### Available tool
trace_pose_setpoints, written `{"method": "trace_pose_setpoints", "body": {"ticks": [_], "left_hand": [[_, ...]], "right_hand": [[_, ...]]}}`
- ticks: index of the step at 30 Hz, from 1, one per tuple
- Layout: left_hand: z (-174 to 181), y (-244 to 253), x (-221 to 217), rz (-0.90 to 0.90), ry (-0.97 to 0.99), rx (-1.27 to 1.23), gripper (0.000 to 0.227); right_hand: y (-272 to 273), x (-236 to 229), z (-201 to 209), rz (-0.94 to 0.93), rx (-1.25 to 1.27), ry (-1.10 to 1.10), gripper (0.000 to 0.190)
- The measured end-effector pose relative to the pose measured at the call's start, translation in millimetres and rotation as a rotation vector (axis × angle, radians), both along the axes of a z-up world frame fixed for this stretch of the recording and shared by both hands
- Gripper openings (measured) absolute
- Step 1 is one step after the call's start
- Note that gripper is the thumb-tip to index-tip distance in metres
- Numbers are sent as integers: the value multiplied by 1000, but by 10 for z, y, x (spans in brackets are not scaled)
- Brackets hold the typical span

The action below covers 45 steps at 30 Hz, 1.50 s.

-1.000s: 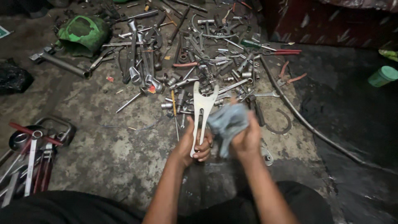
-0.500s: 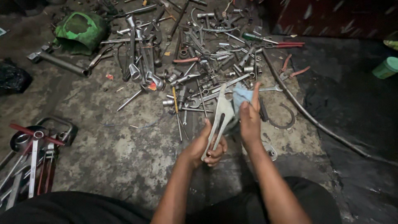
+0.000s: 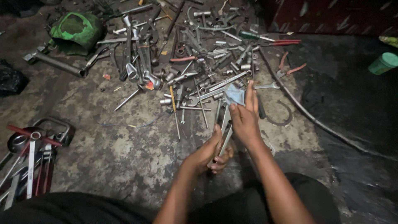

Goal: The person wipes several metal tools, including wrenches and sockets, with a blue cloth while sitting on a workshop floor.

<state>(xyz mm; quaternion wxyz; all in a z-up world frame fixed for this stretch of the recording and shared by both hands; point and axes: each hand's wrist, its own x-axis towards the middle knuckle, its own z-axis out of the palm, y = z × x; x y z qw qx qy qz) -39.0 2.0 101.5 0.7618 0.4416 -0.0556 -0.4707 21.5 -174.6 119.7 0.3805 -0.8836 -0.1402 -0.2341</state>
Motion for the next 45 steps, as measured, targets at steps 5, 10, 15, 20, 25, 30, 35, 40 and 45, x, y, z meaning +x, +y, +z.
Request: {"method": "trace_pose_setpoints", "body": {"ticks": [5, 10, 15, 20, 25, 30, 35, 40, 45], "left_hand": [[-262, -28, 76, 55, 48, -48, 98], [-547, 62, 285, 170, 0, -43, 101], [-809, 244, 502, 334, 77, -55, 97], [-914, 299, 618, 678, -1, -8, 103], [-775, 198, 594, 897, -280, 73, 99], [-376, 377, 475, 1089, -67, -329, 80], [-334, 672, 428, 1141, -35, -326, 71], [-428, 913, 679, 913, -182, -264, 79], [-392, 779, 670, 981, -246, -35, 76]], "right_hand": [[97, -59, -222, 98, 29, 134, 42], [234, 15, -376, 220, 14, 96, 31], [447, -106, -523, 342, -5, 206, 24], [553, -240, -517, 375, -54, 184, 29], [569, -351, -470, 403, -16, 226, 26], [746, -524, -284, 478, -27, 255, 29], [791, -662, -141, 530, -74, 322, 36], [683, -646, -217, 627, -179, 179, 15], [394, -538, -239, 620, 841, 796, 51]]}}
